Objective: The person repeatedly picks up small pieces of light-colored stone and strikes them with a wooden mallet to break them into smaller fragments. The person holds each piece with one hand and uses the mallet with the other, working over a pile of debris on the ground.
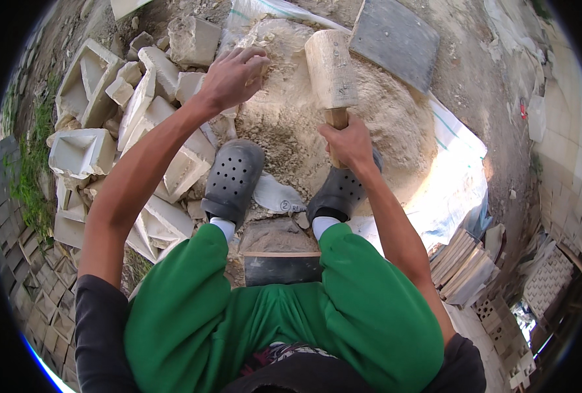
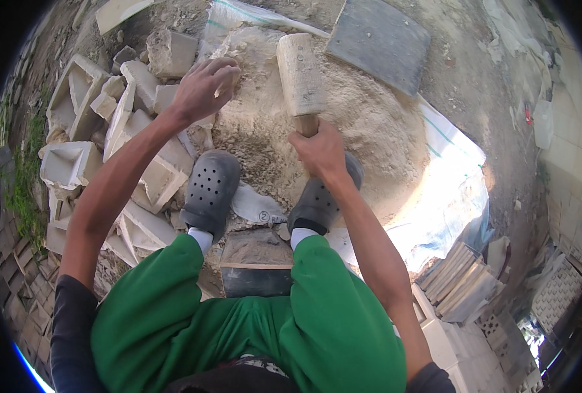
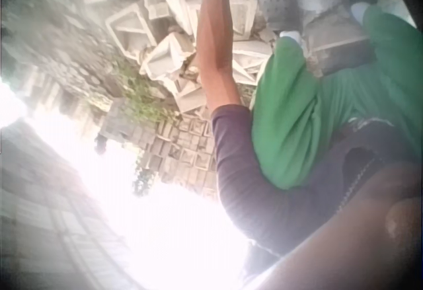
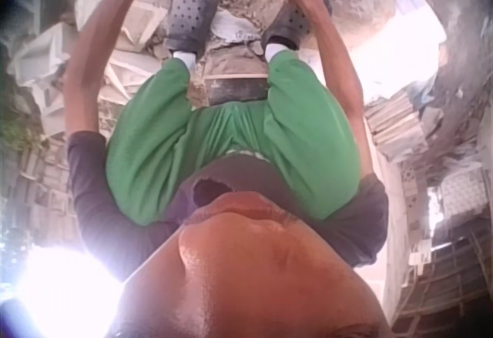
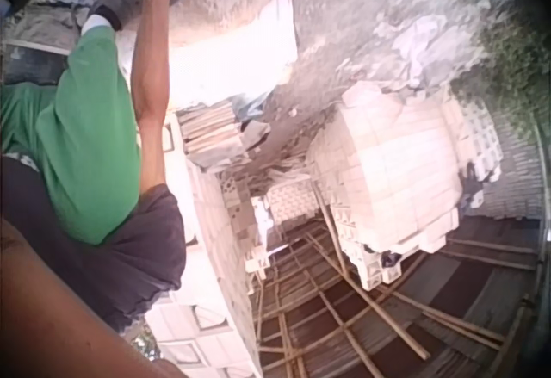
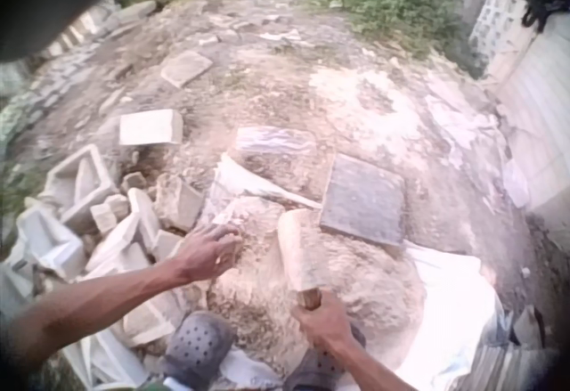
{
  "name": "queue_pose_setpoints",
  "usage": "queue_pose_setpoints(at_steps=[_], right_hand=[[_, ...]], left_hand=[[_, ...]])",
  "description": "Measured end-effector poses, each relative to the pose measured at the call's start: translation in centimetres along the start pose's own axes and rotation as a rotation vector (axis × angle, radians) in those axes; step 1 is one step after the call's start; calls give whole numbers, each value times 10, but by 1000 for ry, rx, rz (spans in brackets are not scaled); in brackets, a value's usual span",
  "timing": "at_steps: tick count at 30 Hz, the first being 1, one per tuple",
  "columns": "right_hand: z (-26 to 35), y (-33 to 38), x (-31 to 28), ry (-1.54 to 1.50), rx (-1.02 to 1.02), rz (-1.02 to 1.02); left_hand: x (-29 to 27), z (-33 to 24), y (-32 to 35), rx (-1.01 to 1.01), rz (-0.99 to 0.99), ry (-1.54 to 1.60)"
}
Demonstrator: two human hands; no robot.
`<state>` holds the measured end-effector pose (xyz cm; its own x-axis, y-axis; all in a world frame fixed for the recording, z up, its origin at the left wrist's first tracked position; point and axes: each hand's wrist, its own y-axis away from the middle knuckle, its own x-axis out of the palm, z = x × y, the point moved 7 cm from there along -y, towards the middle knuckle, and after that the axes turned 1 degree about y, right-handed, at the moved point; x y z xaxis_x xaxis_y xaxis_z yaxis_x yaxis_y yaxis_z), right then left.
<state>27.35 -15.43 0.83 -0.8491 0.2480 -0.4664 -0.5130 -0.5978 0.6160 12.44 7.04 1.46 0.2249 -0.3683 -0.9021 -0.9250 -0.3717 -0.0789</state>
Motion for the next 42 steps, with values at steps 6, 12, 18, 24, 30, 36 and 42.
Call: queue_pose_setpoints(at_steps=[6,12,18,24,30,36,42], right_hand=[[7,-6,14,91,-99,37],[19,-8,12,84,-84,29],[26,0,-3,-34,-39,22],[31,-3,-8,4,-67,12],[62,8,-14,-62,-195,-39],[45,-3,21,-124,-252,-19],[28,-11,33,76,-90,54]], left_hand=[[-3,-4,11,-43,4,-105],[2,-21,4,-40,-13,-173],[22,-26,-14,-1,-16,-247],[10,-10,-24,-191,-142,-165],[14,-5,-14,-230,-157,77],[10,8,-7,-249,-191,57],[20,14,-2,-250,-187,71]])
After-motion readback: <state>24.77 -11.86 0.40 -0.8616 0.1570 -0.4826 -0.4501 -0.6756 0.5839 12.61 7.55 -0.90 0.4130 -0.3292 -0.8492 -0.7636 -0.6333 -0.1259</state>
